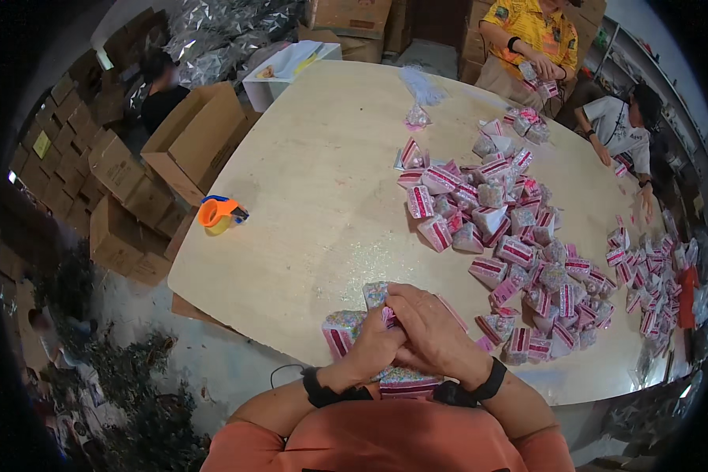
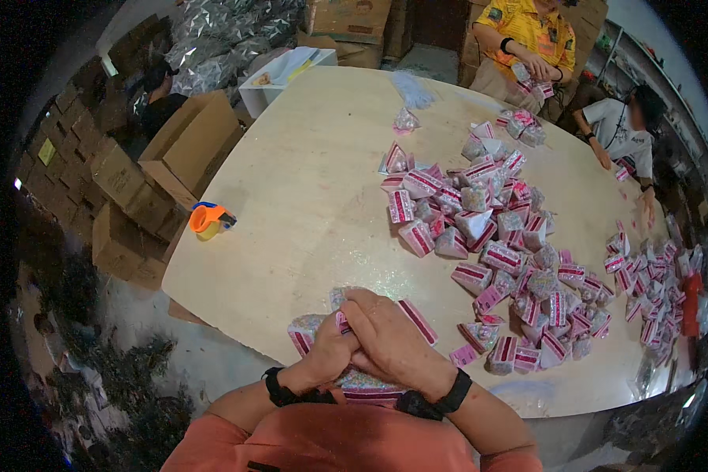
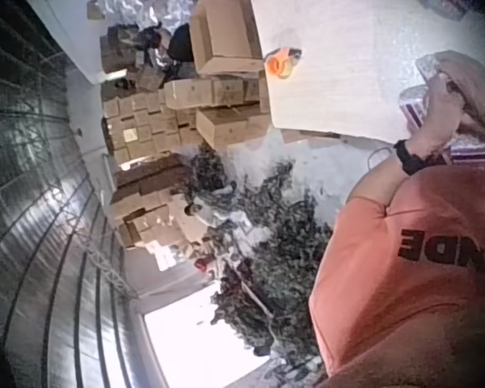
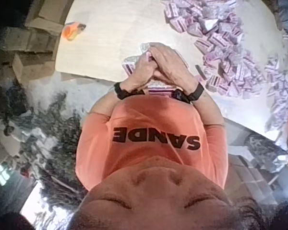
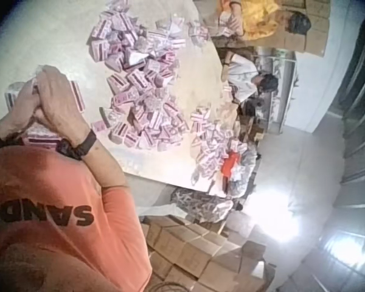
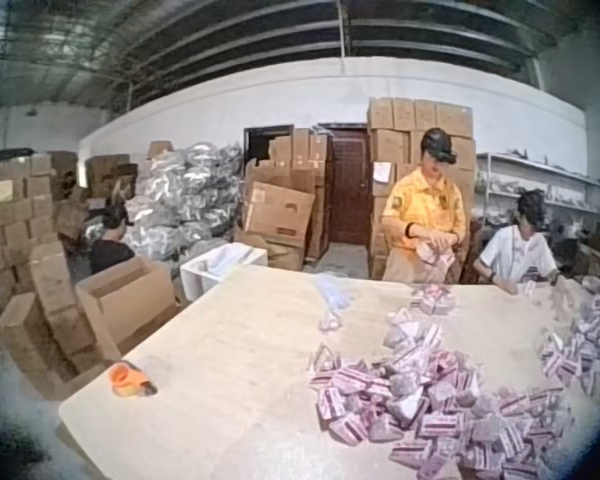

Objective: Sort small pink packets on a wooden tabletop in a warehouse environment.

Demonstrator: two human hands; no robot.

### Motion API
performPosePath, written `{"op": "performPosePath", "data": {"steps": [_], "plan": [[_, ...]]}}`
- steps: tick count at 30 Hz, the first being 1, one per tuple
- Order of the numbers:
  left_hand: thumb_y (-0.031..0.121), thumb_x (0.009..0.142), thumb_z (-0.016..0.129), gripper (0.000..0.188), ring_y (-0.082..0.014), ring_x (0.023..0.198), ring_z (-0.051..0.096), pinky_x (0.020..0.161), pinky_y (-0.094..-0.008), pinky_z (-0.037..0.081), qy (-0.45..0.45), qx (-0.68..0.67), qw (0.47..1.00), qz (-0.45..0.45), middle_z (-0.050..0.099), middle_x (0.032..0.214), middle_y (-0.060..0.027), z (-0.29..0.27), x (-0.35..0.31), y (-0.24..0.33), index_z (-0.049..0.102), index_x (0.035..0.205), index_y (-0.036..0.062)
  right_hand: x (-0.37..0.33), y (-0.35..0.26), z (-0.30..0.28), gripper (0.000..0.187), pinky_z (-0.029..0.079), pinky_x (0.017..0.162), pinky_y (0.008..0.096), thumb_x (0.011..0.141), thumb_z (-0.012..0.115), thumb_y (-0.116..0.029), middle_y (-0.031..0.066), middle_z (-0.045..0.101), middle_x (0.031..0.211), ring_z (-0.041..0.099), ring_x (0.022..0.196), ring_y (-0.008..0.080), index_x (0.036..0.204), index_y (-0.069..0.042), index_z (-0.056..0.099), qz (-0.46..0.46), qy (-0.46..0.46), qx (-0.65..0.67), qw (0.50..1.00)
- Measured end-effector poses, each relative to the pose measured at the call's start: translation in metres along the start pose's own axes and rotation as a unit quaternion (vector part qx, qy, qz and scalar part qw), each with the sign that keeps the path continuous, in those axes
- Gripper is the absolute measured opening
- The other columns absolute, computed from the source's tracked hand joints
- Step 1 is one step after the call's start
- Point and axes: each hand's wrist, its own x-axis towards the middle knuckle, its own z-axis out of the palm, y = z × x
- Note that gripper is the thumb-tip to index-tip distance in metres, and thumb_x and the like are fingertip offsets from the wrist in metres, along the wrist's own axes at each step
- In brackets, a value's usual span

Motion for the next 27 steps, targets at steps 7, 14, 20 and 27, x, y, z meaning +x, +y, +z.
{"op": "performPosePath", "data": {"steps": [7, 14, 20, 27], "plan": [[0.003, 0.086, 0.048, 0.024, -0.0121, 0.081, 0.056, 0.07, -0.0257, 0.047, -0.027, 0.094, 0.995, 0.0, 0.059, 0.089, -0.0049, -0.018, 0.003, -0.019, 0.051, 0.11, 0.0, 0.0, 0.009, -0.02, 0.063, 0.042, 0.093, 0.0419, 0.074, 0.069, -0.017, 0.0201, 0.048, 0.126, 0.05, 0.112, 0.0361, 0.129, -0.001, 0.041, 0.053, -0.052, 0.115, 0.991], [0.018, 0.089, 0.057, 0.037, -0.0191, 0.102, 0.053, 0.088, -0.032, 0.043, -0.052, 0.252, 0.959, 0.121, 0.056, 0.11, -0.0101, -0.013, 0.002, -0.002, 0.045, 0.121, 0.0018, 0.0, 0.009, -0.022, 0.034, 0.046, 0.088, 0.0374, 0.075, 0.067, -0.008, 0.0155, 0.056, 0.116, 0.054, 0.107, 0.0325, 0.108, -0.002, 0.06, 0.056, 0.012, 0.118, 0.991], [0.012, 0.085, 0.057, 0.045, -0.0223, 0.109, 0.052, 0.093, -0.0332, 0.039, -0.036, 0.305, 0.945, 0.113, 0.054, 0.114, -0.0129, -0.01, -0.001, 0.003, 0.041, 0.126, 0.0011, 0.0, 0.008, -0.023, 0.028, 0.046, 0.08, 0.0375, 0.071, 0.068, -0.004, 0.0124, 0.056, 0.099, 0.053, 0.094, 0.0316, 0.097, -0.004, 0.058, 0.036, 0.034, 0.085, 0.995], [0.01, 0.085, 0.056, 0.049, -0.0193, 0.11, 0.05, 0.094, -0.0325, 0.039, -0.067, 0.274, 0.956, 0.082, 0.052, 0.116, -0.011, -0.006, -0.002, 0.008, 0.037, 0.129, 0.0006, -0.001, 0.015, -0.023, 0.015, 0.043, 0.07, 0.0361, 0.077, 0.066, -0.013, 0.0091, 0.054, 0.083, 0.052, 0.08, 0.0279, 0.087, -0.004, 0.059, 0.05, 0.005, 0.13, 0.99]]}}
